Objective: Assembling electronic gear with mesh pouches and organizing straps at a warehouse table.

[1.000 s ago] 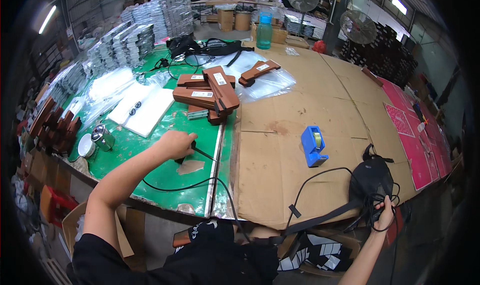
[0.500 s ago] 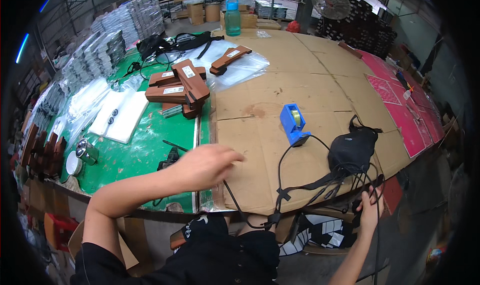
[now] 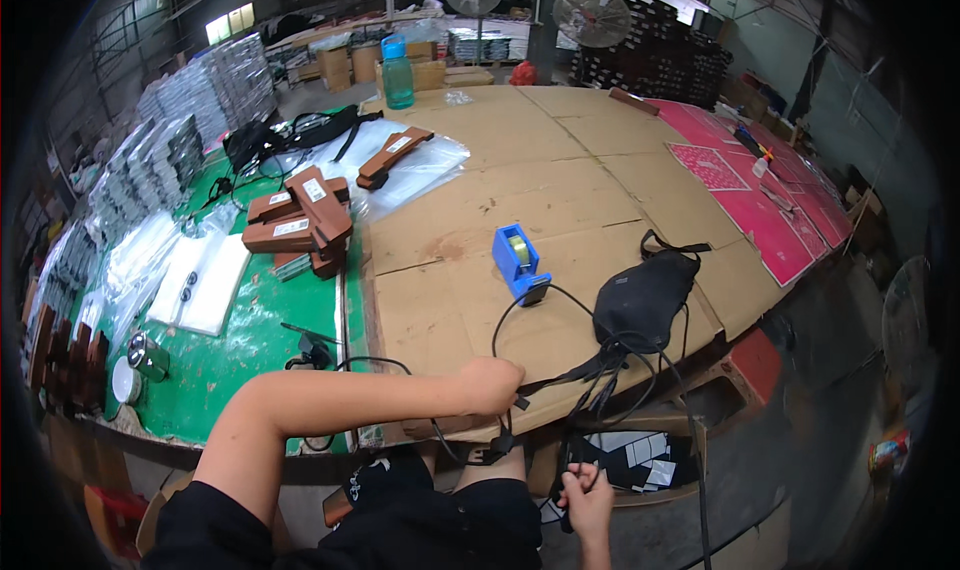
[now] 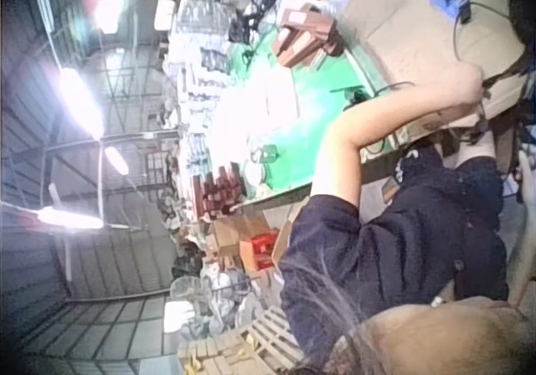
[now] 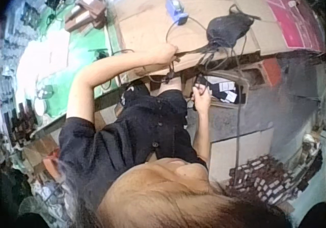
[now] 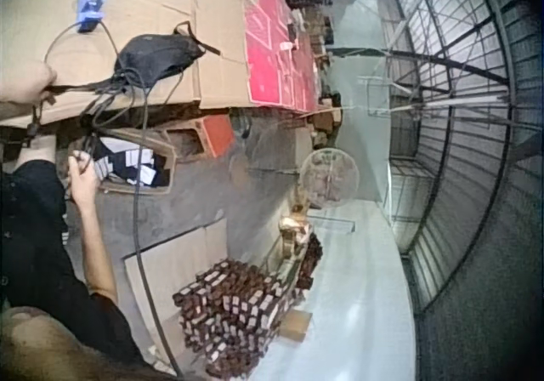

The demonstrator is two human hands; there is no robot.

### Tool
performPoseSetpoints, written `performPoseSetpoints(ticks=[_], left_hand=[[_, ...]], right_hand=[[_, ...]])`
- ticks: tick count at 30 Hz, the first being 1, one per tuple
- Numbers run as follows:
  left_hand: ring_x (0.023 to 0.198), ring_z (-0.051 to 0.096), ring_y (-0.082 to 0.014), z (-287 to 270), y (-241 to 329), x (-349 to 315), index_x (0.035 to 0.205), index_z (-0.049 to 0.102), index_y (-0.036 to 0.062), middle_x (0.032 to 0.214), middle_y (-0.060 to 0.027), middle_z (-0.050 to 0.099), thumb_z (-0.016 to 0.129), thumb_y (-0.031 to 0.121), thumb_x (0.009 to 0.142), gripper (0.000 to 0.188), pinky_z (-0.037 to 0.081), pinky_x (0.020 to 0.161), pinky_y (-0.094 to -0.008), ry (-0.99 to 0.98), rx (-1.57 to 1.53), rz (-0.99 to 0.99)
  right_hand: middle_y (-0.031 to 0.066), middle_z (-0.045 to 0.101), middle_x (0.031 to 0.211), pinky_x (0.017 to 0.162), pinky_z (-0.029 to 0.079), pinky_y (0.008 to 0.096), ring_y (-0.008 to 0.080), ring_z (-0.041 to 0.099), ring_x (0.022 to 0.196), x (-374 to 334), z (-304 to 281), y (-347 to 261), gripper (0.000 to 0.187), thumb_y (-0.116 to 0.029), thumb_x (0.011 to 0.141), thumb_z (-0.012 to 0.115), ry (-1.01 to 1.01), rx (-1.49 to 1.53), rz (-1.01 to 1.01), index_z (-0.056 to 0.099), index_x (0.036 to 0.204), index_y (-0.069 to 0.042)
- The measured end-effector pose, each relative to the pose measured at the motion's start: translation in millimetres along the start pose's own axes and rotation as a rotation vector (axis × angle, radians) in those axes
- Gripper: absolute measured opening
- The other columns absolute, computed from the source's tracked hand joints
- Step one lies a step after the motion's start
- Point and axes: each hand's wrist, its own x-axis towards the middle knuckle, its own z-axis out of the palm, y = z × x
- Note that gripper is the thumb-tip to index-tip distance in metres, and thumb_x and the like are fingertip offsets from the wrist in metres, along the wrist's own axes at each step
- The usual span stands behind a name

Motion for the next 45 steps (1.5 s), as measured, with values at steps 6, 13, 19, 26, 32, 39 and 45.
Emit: performPoseSetpoints(ticks=[6,13,19,26,32,39,45], left_hand=[[0.070,0.065,-0.0172,-34.4,0.0,3.5,0.093,0.047,0.0036,0.075,-0.0071,0.062,0.063,0.019,0.089,0.023,0.050,0.059,-0.0291,0.033,-0.916,-0.072],[0.079,0.056,-0.0122,-56.6,27.0,-22.8,0.140,0.023,0.0048,0.098,-0.0057,0.049,0.057,0.003,0.090,0.061,0.047,0.073,-0.0259,-0.192,-1.378,0.294],[0.114,0.053,-0.0330,-59.8,26.0,-60.8,0.146,0.015,0.0087,0.126,-0.0183,0.050,0.073,0.006,0.074,0.092,0.040,0.097,-0.0383,-0.185,-0.443,0.628],[0.099,0.063,-0.0257,-70.7,-29.7,-68.8,0.131,0.036,-0.0032,0.103,-0.0151,0.064,0.070,0.018,0.082,0.064,0.048,0.082,-0.0333,-0.528,-0.254,-0.116],[0.090,0.065,-0.0146,-81.5,-64.9,-88.0,0.109,0.047,-0.0003,0.086,-0.0024,0.061,0.060,0.013,0.090,0.027,0.048,0.078,-0.0246,-0.587,-1.020,-0.135],[0.068,0.065,-0.0247,-124.5,-53.5,-108.4,0.099,0.049,-0.0002,0.077,-0.0099,0.060,0.055,0.010,0.086,0.018,0.051,0.060,-0.0389,-0.248,0.022,-0.110],[0.072,0.060,-0.0224,-126.6,-58.2,-92.0,0.087,0.052,0.0051,0.081,-0.0066,0.054,0.056,0.012,0.075,0.015,0.042,0.064,-0.0340,0.488,0.853,0.239]], right_hand=[[0.0034,0.057,0.066,0.048,0.046,0.0211,0.0072,0.054,0.051,11.1,26.1,-7.3,0.010,-0.005,0.088,0.061,-0.028,0.051,-0.104,0.053,0.091,0.001],[-0.0007,0.051,0.067,0.050,0.047,0.0203,0.0064,0.051,0.056,37.8,70.6,-29.8,0.020,0.002,0.089,0.054,-0.090,0.011,-0.161,0.056,0.109,0.003],[0.0158,0.062,0.071,0.064,0.049,0.0413,0.0336,0.063,0.069,50.8,84.3,-14.6,0.028,-0.023,0.080,0.068,0.005,-0.444,-0.271,0.062,0.098,-0.002],[-0.0010,0.054,0.062,0.048,0.045,0.0197,0.0054,0.054,0.052,50.2,82.9,-11.3,0.009,-0.004,0.085,0.065,-0.028,-0.013,-0.239,0.062,0.092,0.000],[0.0026,0.059,0.068,0.048,0.044,0.0209,0.0077,0.054,0.051,31.3,24.6,-16.7,0.007,-0.006,0.089,0.062,-0.155,0.232,-0.097,0.060,0.090,0.001],[0.0020,0.048,0.059,0.043,0.043,0.0241,0.0109,0.050,0.044,22.8,-122.6,-74.8,0.018,-0.014,0.089,0.060,0.313,0.129,-0.150,0.052,0.076,-0.004],[0.0014,0.047,0.065,0.046,0.044,0.0221,0.0087,0.046,0.051,46.0,-134.4,-134.7,0.013,-0.011,0.093,0.054,0.409,0.215,-0.389,0.049,0.083,-0.006]])
